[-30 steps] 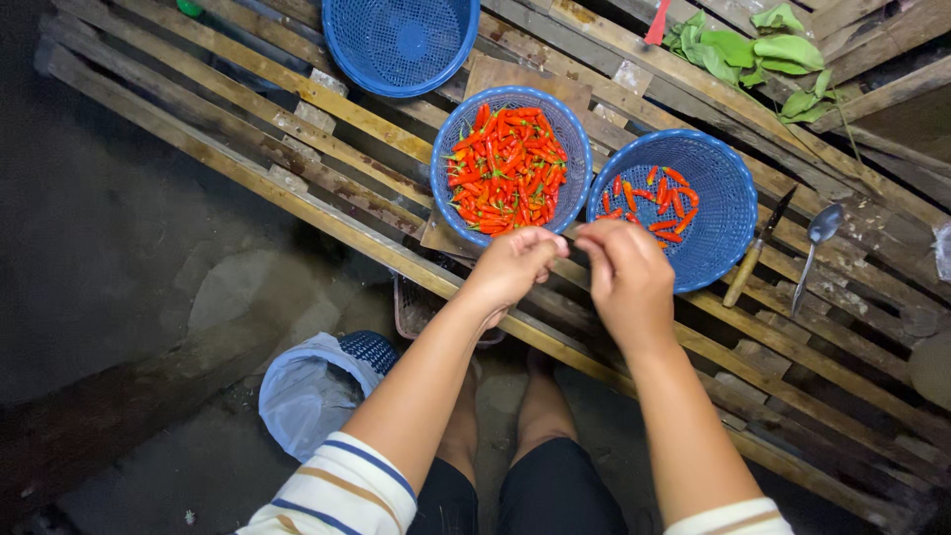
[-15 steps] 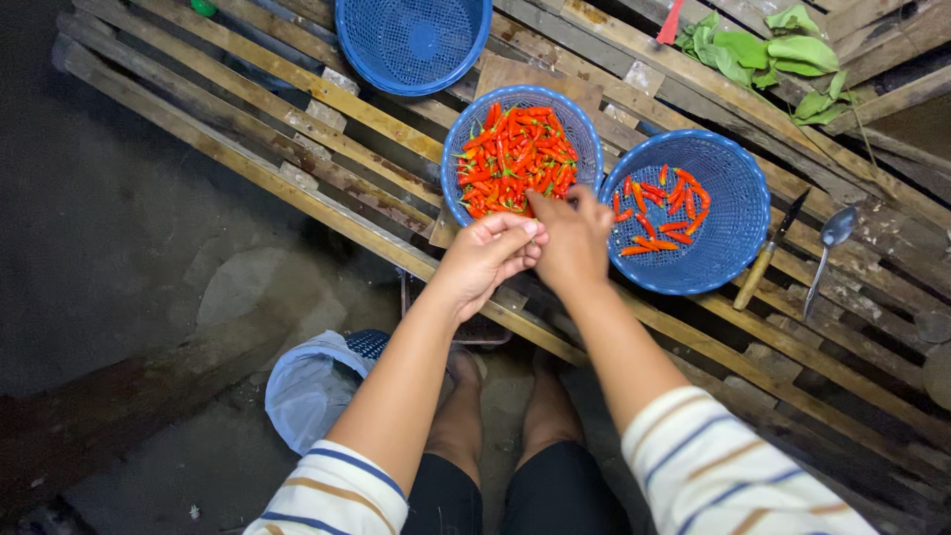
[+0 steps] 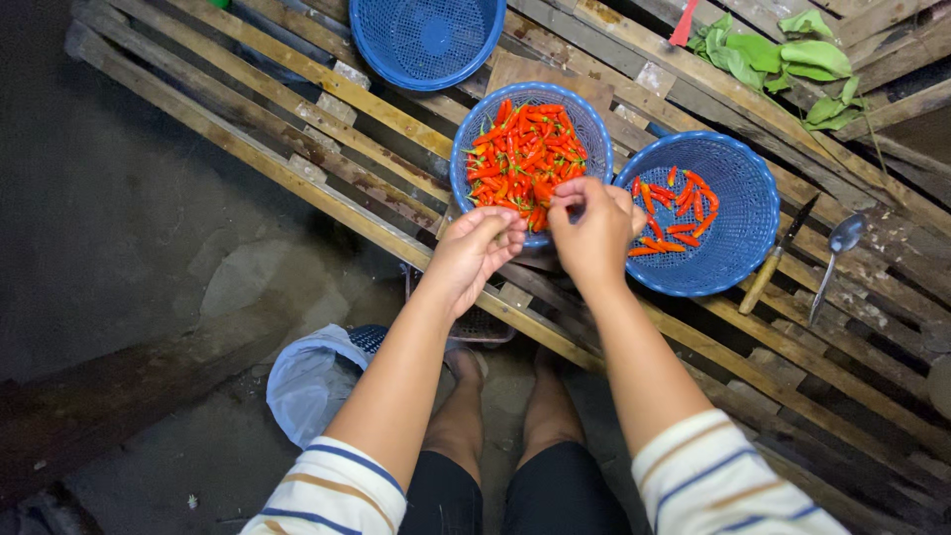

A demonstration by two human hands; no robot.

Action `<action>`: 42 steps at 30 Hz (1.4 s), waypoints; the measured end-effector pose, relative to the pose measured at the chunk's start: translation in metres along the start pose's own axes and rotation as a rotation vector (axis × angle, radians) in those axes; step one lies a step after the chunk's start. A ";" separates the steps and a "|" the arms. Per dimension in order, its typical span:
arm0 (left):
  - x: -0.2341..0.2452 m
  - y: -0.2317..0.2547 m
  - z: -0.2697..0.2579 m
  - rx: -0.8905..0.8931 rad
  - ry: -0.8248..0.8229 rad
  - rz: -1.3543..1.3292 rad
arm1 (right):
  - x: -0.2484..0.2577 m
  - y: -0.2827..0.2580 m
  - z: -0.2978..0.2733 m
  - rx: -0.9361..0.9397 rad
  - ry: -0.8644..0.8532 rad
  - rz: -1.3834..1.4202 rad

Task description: The person removes the green stems from red chilies by hand, transferring the de-stemmed chilies from one plastic bowl to another on a bamboo table while discarding the stems into a container.

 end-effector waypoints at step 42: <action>-0.027 0.003 -0.007 0.035 -0.099 -0.143 | 0.024 0.043 0.008 0.046 -0.084 -0.154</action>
Point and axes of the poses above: each hand's wrist, its own z-axis towards the middle knuckle, its own x-axis out of the back of the hand, y = z × x, the point moved 4 cm from there along z, towards the middle knuckle, and after that the axes turned 8 degrees about z, right-handed, at the moved point
